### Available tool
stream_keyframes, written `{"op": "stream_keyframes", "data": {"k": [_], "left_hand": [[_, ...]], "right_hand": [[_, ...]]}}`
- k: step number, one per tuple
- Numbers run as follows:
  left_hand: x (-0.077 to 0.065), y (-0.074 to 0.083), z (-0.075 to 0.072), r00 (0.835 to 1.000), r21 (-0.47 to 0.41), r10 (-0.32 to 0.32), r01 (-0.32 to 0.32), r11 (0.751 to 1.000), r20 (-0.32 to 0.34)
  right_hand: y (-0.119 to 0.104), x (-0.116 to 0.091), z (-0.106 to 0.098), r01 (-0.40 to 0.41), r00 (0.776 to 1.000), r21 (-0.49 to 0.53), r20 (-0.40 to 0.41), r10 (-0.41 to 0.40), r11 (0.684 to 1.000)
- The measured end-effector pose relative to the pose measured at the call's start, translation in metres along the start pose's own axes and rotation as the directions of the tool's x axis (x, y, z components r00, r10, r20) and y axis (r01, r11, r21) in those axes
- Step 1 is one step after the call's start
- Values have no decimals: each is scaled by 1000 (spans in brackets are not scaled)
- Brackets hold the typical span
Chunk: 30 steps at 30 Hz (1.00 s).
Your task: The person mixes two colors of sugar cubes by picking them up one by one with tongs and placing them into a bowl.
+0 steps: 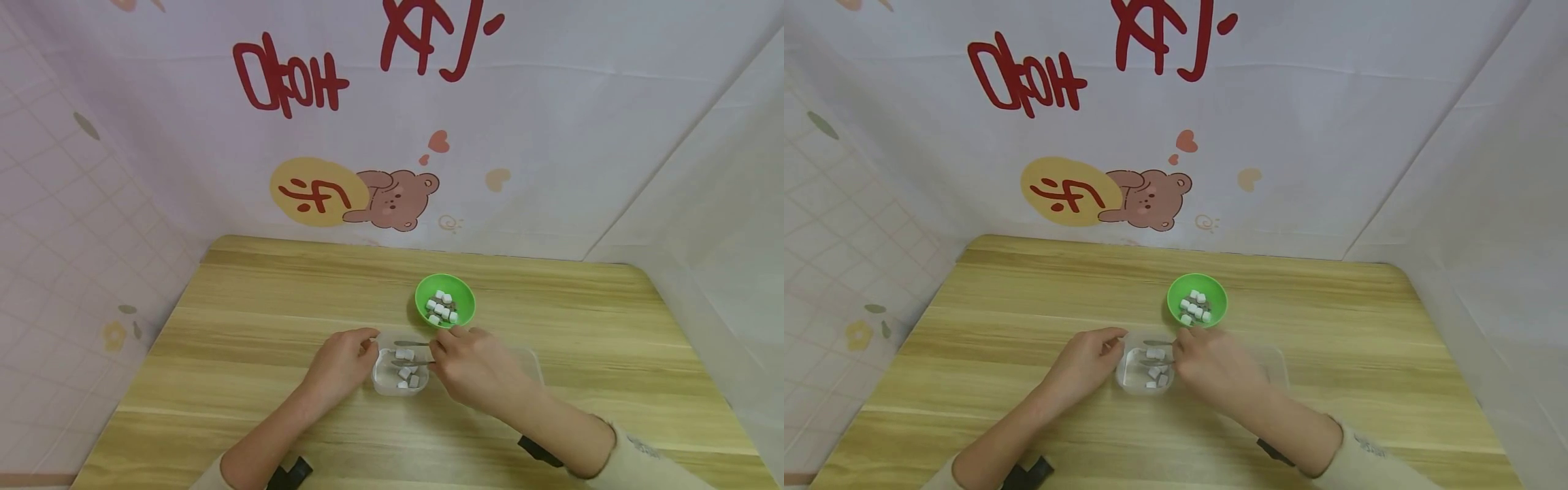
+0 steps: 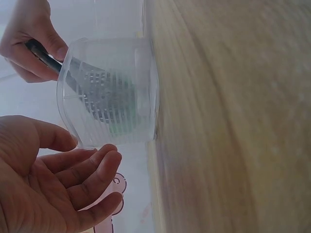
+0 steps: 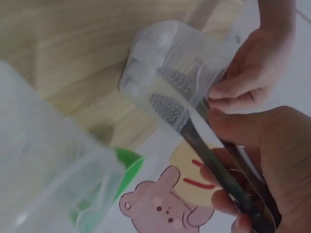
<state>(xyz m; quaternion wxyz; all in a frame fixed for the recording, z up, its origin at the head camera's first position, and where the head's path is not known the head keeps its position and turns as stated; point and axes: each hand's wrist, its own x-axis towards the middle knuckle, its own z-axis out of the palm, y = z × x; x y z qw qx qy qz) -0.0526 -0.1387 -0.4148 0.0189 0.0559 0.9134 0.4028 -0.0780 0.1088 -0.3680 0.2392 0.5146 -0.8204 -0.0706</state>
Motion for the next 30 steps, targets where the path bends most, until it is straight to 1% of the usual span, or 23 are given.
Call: {"op": "stream_keyframes", "data": {"k": [6, 10, 18, 22, 26, 30], "left_hand": [[-1, -1, 1, 1000, -1, 9, -9, 1000, 1], [-1, -2, 1, 1000, -9, 10, -10, 1000, 6], [-2, -2, 1, 1000, -13, 0, 1, 1000, 15], [-2, -1, 1, 1000, -20, -9, 9, 1000, 26], [-2, -1, 0, 1000, -20, -16, 16, 1000, 26], [-2, -2, 0, 1000, -22, -19, 20, 1000, 21]], "right_hand": [[-14, 5, 1, -15, 999, -66, 33, 18, 998], [-17, 6, 2, -14, 999, -63, 35, 16, 998], [-15, 7, 5, -9, 998, -49, 69, 13, 999], [-14, 5, 6, -22, 998, -10, 53, 23, 1000], [-10, 3, 6, -66, 998, 80, 3, 66, 995], [-4, -2, 6, -107, 992, 171, -51, 117, 979]]}}
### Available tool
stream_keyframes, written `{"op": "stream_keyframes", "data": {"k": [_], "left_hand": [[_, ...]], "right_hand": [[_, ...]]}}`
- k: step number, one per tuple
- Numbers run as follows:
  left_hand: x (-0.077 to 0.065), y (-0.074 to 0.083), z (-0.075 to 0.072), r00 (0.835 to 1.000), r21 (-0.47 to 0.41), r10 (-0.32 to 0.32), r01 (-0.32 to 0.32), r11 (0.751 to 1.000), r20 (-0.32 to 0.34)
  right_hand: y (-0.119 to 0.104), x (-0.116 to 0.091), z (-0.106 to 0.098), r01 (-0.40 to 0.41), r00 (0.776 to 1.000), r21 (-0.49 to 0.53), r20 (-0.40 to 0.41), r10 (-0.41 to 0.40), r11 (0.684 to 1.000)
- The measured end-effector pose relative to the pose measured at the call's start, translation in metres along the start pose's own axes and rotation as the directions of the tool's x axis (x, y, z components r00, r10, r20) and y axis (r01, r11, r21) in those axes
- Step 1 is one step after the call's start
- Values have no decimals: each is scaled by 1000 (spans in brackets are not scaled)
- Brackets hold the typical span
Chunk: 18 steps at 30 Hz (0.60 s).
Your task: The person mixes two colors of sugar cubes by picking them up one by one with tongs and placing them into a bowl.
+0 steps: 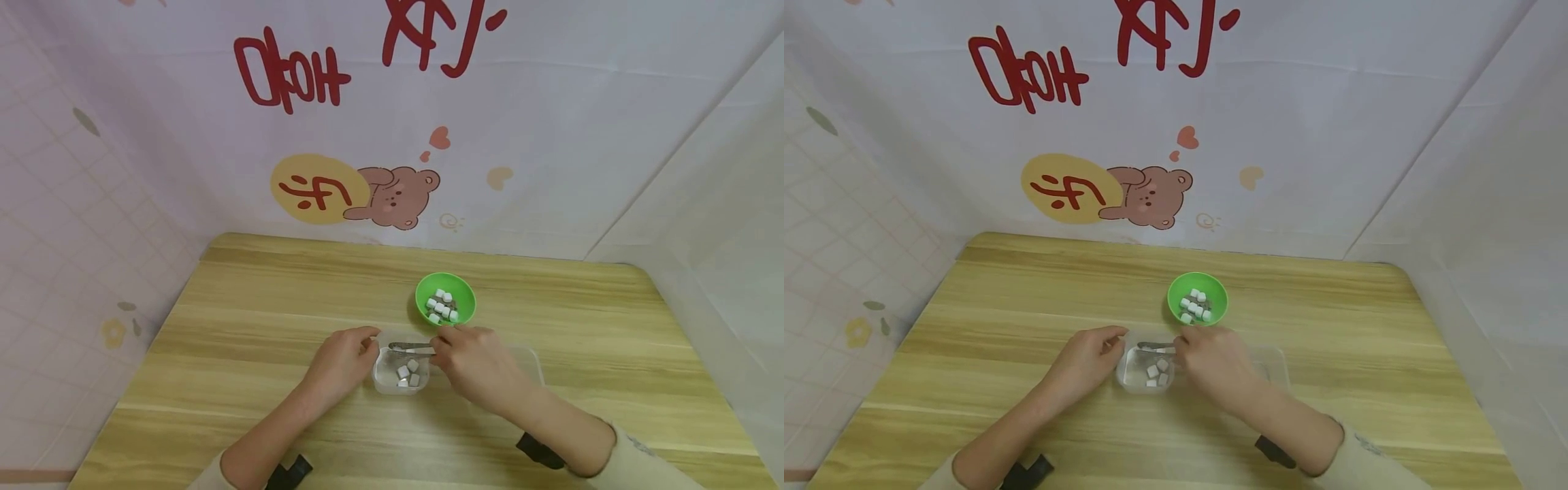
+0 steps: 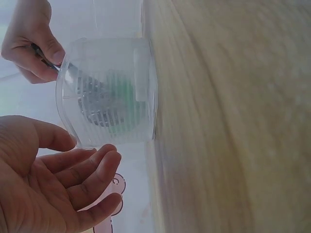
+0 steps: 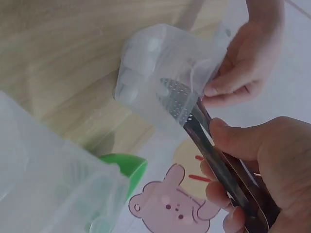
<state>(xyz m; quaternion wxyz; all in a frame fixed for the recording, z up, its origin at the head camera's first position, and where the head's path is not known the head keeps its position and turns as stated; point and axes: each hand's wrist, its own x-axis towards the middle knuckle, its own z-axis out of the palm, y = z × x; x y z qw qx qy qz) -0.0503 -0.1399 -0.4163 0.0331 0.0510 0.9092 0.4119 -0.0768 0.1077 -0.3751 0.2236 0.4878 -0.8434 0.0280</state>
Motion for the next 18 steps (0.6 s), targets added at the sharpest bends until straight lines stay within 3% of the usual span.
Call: {"op": "stream_keyframes", "data": {"k": [10, 18], "left_hand": [[0, -1, 0, 1000, -3, 5, -5, 1000, -3], [0, 0, 0, 1000, -7, -3, 3, 1000, 5]], "right_hand": [[19, -8, -12, -99, 984, 173, -127, 122, 980], [43, -16, -21, -160, 945, 244, -243, 221, 956]]}}
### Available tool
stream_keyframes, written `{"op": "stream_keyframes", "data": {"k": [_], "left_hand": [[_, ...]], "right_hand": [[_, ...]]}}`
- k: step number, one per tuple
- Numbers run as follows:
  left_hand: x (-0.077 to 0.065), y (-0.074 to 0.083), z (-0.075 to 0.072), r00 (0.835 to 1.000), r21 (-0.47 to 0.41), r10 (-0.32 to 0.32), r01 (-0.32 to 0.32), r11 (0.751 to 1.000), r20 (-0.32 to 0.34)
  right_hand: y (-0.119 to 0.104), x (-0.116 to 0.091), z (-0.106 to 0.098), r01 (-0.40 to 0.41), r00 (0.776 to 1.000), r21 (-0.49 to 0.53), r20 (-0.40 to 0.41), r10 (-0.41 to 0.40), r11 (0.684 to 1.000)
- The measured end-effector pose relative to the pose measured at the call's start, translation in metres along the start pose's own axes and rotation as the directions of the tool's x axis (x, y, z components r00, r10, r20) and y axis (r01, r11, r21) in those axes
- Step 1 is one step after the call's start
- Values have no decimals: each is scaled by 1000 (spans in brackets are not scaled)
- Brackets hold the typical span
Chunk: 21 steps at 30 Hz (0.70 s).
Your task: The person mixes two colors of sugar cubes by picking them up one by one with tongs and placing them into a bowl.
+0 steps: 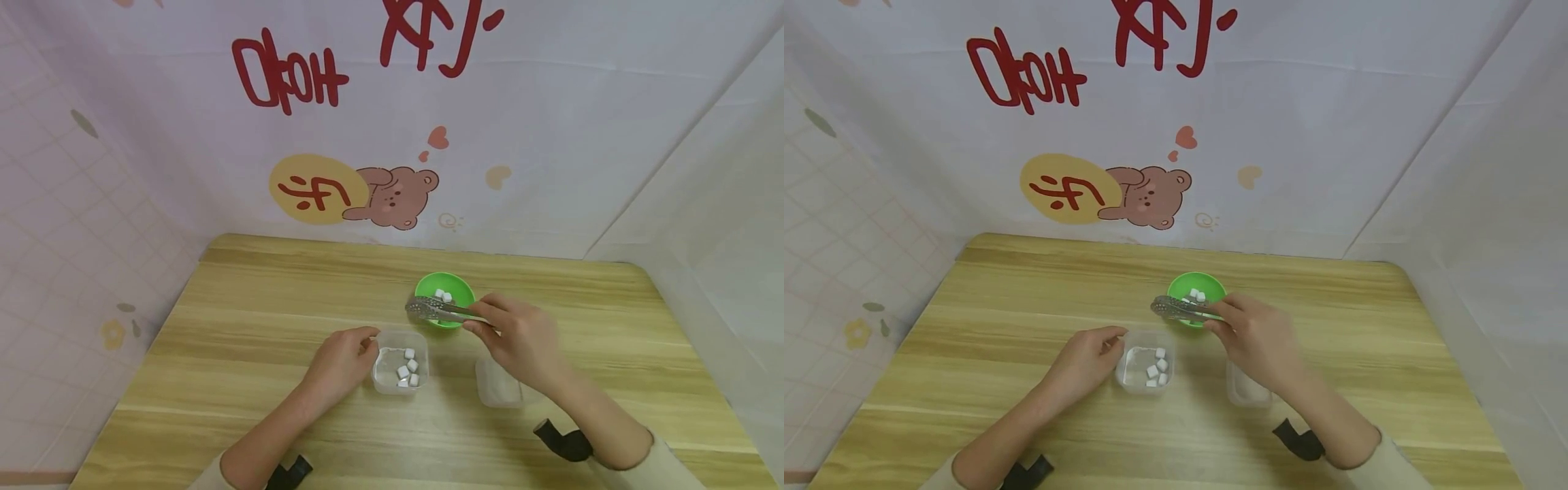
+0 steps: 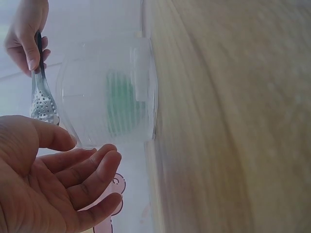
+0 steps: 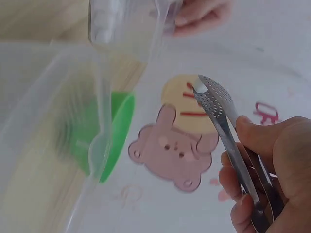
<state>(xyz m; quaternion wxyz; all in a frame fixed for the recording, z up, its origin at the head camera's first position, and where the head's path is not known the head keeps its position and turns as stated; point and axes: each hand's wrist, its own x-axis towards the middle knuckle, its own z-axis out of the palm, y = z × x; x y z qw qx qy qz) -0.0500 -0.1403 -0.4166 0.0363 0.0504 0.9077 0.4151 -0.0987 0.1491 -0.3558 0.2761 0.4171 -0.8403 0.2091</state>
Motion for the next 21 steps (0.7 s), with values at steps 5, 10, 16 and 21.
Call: {"op": "stream_keyframes", "data": {"k": [5, 10, 16, 21], "left_hand": [[0, 0, 0, 1000, -8, -7, 7, 1000, 6], [0, 0, 1, 1000, -3, -8, 8, 1000, 6], [-1, 1, 0, 1000, 0, -1, 1, 1000, 7], [-1, 1, 0, 1000, 1, -3, 3, 1000, 12]], "right_hand": [[17, -8, -5, -50, 998, -42, -27, 48, 998], [33, -20, -6, -124, 992, -78, -5, 124, 989], [44, -32, -5, -187, 981, -120, 21, 191, 975], [49, -37, -5, -211, 976, -140, 22, 216, 967]]}}
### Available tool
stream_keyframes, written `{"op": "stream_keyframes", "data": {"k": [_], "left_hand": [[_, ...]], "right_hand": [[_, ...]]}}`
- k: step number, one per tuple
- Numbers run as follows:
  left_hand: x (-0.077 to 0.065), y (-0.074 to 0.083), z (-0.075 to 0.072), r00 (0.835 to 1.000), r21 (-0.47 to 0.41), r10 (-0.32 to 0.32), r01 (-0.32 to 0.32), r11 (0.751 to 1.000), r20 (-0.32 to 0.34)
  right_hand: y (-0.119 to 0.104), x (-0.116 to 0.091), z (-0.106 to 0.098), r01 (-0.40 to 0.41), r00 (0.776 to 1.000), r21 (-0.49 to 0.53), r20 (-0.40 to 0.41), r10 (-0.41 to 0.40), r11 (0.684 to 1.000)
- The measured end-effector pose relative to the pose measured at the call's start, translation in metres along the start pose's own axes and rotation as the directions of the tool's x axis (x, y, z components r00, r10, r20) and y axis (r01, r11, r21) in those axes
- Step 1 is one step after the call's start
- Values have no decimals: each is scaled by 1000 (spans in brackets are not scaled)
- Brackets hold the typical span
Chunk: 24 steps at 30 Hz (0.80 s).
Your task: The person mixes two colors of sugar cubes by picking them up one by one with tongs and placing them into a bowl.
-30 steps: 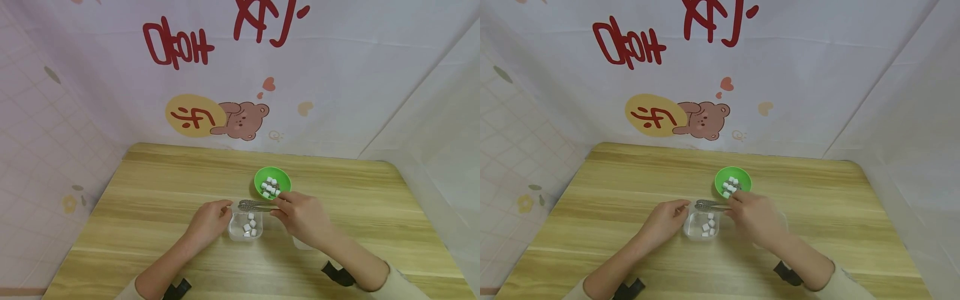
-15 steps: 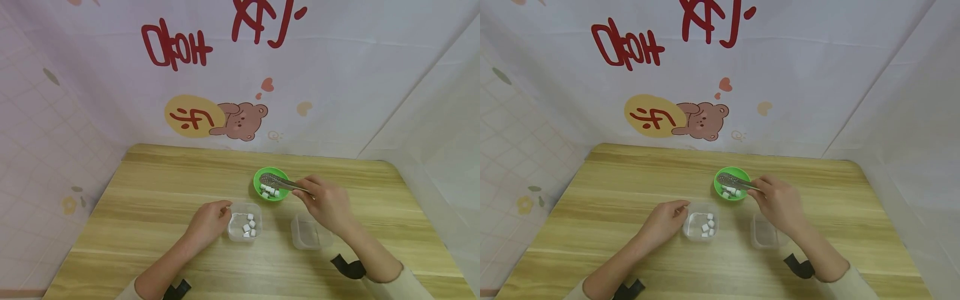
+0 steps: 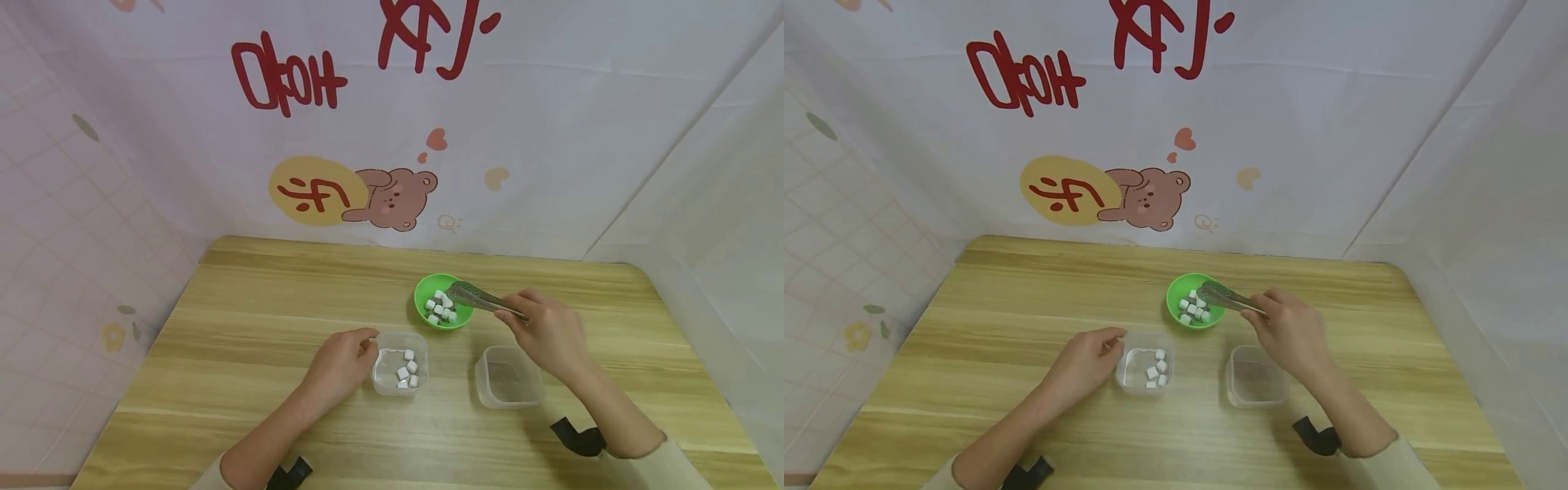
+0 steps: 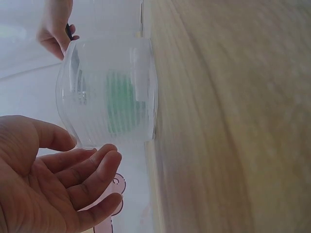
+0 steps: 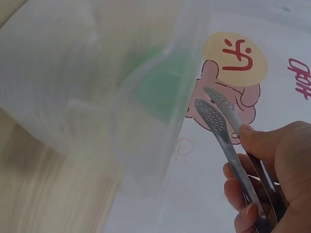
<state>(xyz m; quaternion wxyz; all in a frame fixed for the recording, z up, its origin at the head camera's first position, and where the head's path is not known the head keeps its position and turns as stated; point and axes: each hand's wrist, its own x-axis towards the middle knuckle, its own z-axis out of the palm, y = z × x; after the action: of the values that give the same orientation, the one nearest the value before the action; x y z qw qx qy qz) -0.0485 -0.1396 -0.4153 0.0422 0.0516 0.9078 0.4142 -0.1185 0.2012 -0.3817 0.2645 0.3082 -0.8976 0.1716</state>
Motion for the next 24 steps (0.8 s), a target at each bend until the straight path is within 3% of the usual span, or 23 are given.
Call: {"op": "stream_keyframes", "data": {"k": [5, 12, 24], "left_hand": [[0, 0, 0, 1000, -8, -8, 8, 1000, 4], [0, 0, 0, 1000, -7, -11, 11, 1000, 7], [0, 0, 0, 1000, 1, -6, 6, 1000, -2]], "right_hand": [[1, 0, -2, 4, 1000, 13, -1, -4, 1000], [-6, 2, -4, 114, 993, 80, -7, -114, 990], [-27, 13, -10, 231, 972, 125, 11, -235, 965]]}}
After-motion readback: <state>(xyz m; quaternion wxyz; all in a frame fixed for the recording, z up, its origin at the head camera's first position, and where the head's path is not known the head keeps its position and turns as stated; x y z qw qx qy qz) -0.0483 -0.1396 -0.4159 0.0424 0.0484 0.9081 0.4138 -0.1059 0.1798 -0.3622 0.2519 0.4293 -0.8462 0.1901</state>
